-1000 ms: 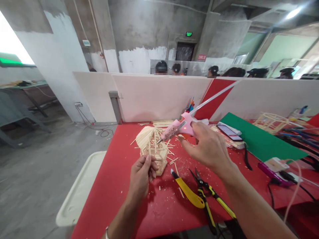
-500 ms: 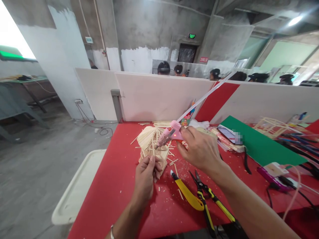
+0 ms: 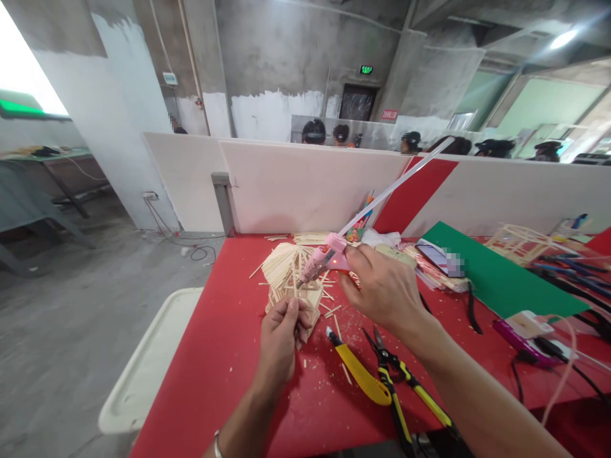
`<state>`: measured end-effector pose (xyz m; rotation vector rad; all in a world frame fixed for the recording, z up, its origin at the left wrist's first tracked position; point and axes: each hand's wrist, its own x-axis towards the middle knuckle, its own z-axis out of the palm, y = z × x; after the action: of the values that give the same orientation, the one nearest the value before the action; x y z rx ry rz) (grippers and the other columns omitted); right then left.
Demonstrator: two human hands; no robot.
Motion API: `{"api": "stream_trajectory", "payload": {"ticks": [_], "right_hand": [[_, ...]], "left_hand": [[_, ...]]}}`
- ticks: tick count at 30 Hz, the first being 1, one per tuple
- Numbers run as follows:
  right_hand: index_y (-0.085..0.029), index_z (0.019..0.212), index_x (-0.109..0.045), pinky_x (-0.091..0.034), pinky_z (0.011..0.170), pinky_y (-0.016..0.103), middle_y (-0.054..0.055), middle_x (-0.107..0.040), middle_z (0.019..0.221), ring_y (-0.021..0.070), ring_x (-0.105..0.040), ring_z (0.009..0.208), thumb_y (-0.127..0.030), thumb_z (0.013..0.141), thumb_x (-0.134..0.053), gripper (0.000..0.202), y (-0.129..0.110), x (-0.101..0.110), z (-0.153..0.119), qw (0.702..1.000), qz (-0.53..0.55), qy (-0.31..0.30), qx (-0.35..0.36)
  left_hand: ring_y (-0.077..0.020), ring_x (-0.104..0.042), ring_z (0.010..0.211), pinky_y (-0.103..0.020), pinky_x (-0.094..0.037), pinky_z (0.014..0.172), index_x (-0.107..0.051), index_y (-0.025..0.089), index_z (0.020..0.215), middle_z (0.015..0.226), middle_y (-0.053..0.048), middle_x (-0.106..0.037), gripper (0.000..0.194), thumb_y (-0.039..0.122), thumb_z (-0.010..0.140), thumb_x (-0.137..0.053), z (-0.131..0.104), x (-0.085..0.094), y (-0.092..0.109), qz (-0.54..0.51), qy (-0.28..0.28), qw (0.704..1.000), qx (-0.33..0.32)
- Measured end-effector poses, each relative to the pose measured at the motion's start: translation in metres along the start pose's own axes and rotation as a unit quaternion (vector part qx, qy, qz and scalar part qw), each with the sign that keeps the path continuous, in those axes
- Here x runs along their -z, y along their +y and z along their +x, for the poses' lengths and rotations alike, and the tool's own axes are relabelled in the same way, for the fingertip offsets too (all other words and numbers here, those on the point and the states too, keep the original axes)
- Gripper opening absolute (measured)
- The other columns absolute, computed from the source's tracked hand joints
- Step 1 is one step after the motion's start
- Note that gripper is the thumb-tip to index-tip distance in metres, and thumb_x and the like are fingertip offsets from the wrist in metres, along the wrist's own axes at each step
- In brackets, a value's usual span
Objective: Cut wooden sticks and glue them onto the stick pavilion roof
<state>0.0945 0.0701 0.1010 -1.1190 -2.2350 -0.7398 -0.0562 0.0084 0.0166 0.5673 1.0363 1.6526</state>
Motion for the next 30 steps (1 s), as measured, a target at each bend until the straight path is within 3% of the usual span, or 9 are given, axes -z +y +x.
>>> {"api": "stream_trajectory", "payload": {"ticks": [21, 30], "right_hand": [[-0.015, 0.107, -0.06, -0.026, 0.052, 0.028, 0.007, -0.065, 0.09, 0.0169, -0.054, 0.069, -0.026, 0.084, -0.045, 0.03, 0.003, -0.002, -0.004, 1.0, 0.006, 0.009, -0.014], [-0.013, 0.103, -0.057, -0.026, 0.054, 0.028, 0.007, -0.062, 0.084, 0.0176, -0.052, 0.069, -0.03, 0.086, -0.046, 0.027, 0.004, -0.004, 0.005, 0.993, -0.012, 0.073, -0.087]], "left_hand": [[-0.0035, -0.041, 0.033, -0.015, -0.031, 0.034, -0.062, 0.014, 0.068, 0.046, 0.005, -0.054, 0.04, 0.052, 0.063, -0.074, 0.006, -0.004, 0.002, 0.011, 0.001, 1.0, -0.028], [-0.0028, -0.039, 0.033, -0.014, -0.028, 0.034, -0.064, 0.013, 0.069, 0.045, 0.004, -0.055, 0.038, 0.049, 0.063, -0.075, 0.012, 0.003, 0.002, 0.042, 0.003, 0.999, -0.028]]}}
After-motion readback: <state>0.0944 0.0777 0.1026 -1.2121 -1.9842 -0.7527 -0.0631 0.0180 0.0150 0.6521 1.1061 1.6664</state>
